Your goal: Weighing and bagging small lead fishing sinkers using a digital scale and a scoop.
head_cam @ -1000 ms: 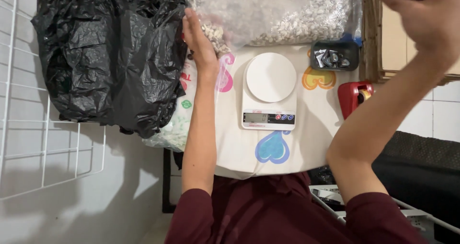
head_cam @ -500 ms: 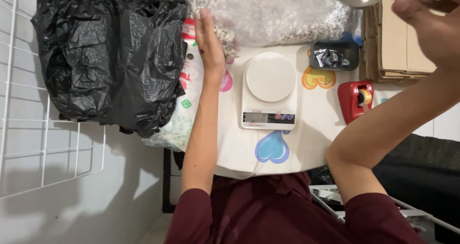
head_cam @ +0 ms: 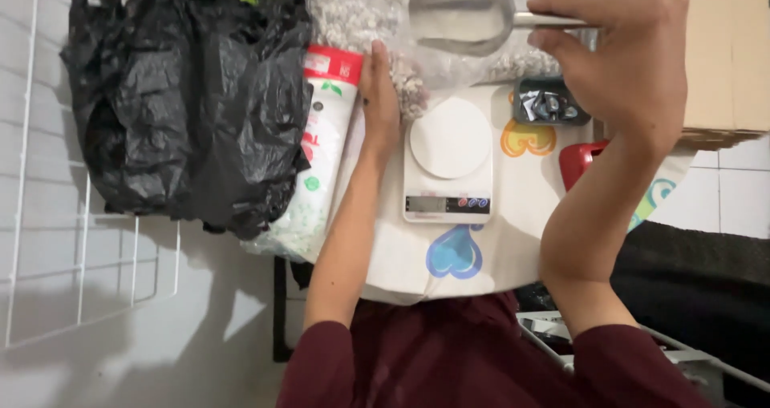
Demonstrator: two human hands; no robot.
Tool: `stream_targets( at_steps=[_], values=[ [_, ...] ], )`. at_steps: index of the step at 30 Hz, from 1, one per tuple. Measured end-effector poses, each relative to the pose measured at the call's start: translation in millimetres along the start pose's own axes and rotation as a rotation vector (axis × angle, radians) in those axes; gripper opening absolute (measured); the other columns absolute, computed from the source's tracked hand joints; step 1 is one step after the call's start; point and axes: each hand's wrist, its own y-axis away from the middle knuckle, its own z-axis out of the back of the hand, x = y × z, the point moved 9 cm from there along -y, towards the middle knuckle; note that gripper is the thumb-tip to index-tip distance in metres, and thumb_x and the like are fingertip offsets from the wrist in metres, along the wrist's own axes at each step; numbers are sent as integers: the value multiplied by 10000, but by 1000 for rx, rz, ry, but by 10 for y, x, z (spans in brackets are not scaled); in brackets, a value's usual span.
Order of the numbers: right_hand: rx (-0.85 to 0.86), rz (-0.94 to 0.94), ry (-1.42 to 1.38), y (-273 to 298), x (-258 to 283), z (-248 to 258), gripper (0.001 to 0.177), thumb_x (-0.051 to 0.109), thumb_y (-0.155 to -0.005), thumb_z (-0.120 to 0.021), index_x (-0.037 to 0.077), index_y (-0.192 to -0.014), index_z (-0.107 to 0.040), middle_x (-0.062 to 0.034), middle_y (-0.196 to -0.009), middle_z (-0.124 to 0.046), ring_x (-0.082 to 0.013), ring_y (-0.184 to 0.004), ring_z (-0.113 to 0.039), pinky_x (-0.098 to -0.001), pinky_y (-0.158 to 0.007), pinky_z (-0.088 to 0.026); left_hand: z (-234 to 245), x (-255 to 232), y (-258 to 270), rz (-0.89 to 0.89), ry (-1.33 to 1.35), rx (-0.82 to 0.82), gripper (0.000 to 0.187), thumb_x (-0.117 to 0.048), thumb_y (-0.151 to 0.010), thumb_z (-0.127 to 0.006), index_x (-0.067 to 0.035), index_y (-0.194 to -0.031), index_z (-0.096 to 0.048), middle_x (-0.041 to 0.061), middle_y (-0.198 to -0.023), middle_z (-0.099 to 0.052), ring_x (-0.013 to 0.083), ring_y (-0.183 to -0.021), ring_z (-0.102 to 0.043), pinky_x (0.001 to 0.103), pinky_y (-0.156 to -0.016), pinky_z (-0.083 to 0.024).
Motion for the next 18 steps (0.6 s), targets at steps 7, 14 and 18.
stream_targets(
  at_steps=[7,14,18],
  values=[
    [-24,-291,-207,214,-278,399,153,-131,-1130,-793,-175,-1271,-750,-267,-1204,-739,-304,-1112,-717,-356,-986,-608,480,476,-572,-286,-175,-173,579,-495,-1009,-479,-4,-1270,-640,150,-1243,-676,217,-1173,-604,372,-1043,-482],
    [-115,-451,-18,590,-1149,503,162,-68,-1117,-859,-105,-1268,-812,-158,-1130,-775,-160,-977,-664,-284,-780,-517,273,120,-208,-166,-60,-134,497,-477,-992,-512,-46,-1211,-625,121,-1214,-663,175,-1130,-606,332,-1007,-504],
    [-45,-746,-45,562,-1498,190,133,100,-1025,-812,55,-1150,-823,-27,-966,-780,-74,-791,-620,-254,-627,-470,212,2,-209,-249,-163,-27,431,-457,-1039,-462,-70,-1129,-628,70,-1097,-647,149,-1071,-578,324,-983,-480]
  ],
)
